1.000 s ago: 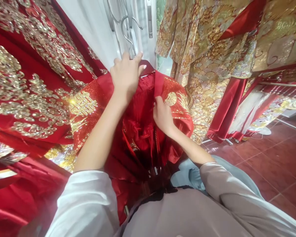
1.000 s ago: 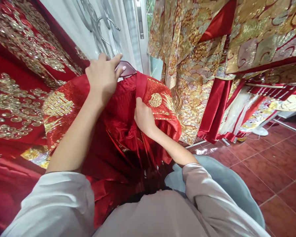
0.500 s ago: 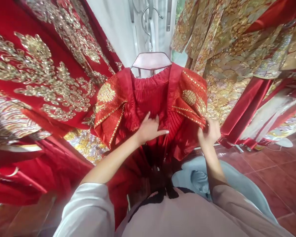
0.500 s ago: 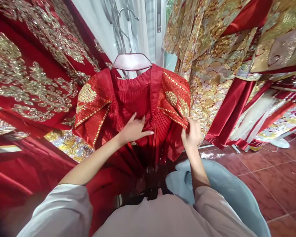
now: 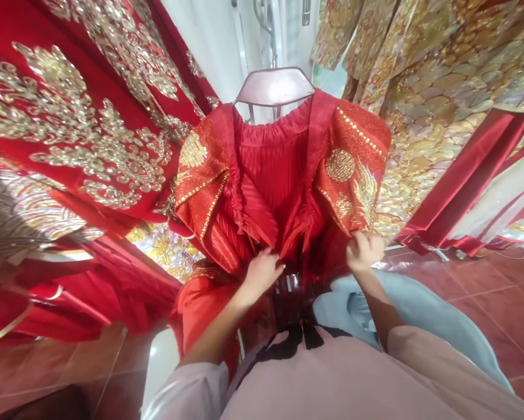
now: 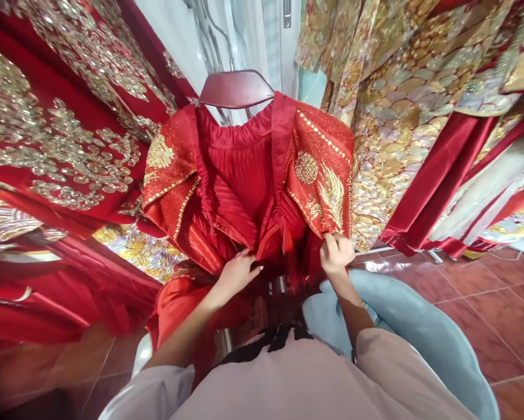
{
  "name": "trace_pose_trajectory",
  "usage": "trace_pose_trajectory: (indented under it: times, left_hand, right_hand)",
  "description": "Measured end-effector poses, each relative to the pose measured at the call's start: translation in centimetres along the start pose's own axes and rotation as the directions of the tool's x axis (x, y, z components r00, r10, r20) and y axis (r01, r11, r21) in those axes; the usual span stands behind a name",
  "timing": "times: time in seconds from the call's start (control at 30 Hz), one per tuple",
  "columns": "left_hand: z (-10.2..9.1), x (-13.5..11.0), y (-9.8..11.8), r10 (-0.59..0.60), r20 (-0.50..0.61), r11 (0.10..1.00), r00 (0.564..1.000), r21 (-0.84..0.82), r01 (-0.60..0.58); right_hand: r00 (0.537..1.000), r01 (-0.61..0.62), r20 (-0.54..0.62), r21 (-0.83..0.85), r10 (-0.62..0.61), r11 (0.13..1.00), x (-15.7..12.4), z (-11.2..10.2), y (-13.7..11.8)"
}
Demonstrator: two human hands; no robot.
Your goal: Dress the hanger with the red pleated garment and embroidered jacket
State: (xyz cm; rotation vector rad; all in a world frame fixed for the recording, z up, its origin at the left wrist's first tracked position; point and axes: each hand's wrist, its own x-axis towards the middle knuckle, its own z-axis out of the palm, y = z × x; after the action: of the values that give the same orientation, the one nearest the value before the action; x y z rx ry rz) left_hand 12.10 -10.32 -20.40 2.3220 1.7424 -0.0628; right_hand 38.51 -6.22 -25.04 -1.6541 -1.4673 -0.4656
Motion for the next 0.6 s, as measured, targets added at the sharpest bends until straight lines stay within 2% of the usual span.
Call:
trace_pose_trajectory:
  times: [0.1, 0.13, 0.2, 0.27, 0.33, 0.4, 0.43, 0.5, 0.6]
  left_hand:
    - [2.6, 0.7, 0.5, -0.054, -0.053, 0.993, 0.997, -0.111, 0.048]
    - [3.4, 1.1, 0.5, -0.067, -0.048, 0.985, 0.997, -0.159, 0.058]
    - [5.0, 1.7, 0.4, -0.081, -0.075, 0.960, 0.994, -0.272, 0.057]
    - [6.4, 2.0, 0.3, -0.099, -0.210, 0.920, 0.973, -0.392, 0.009]
    - [7.4, 1.9, 0.3, -0.115, -0.409, 0.867, 0.905, -0.486, -0.109]
    - [8.0, 1.7, 0.6, -0.120, -0.542, 0.823, 0.832, -0.523, -0.222]
    - [8.2, 1.6, 0.8, -0.143, -0.581, 0.794, 0.801, -0.551, -0.258]
    - [8.5, 1.5, 1.4, -0.233, -0.623, 0.700, 0.747, -0.641, -0.316]
    - [8.6, 1.7, 2.2, -0.416, -0.632, 0.483, 0.653, -0.762, -0.430]
  right_hand:
    - [0.952, 0.151, 0.259, 0.066, -0.163, 0.986, -0.4, -0.5, -3.2]
    - [0.939, 0.162, 0.289, 0.102, -0.185, 0.981, -0.8, -0.7, -4.6]
    - [0.944, 0.130, 0.272, 0.214, -0.187, 0.968, -2.1, -0.9, -7.4]
    - [0.954, 0.030, 0.270, 0.350, -0.132, 0.936, -4.0, -0.8, -9.8]
    - [0.926, -0.107, 0.370, 0.430, -0.068, 0.896, -5.7, -0.2, -11.4]
    - [0.858, -0.242, 0.513, 0.455, -0.030, 0.857, -6.3, 0.7, -12.1]
    - [0.826, -0.297, 0.563, 0.463, -0.018, 0.835, -6.2, 1.2, -12.2]
    - [0.792, -0.388, 0.611, 0.514, -0.010, 0.765, -5.3, 2.0, -11.9]
    - [0.754, -0.511, 0.655, 0.633, -0.051, 0.582, -4.1, 2.7, -11.2]
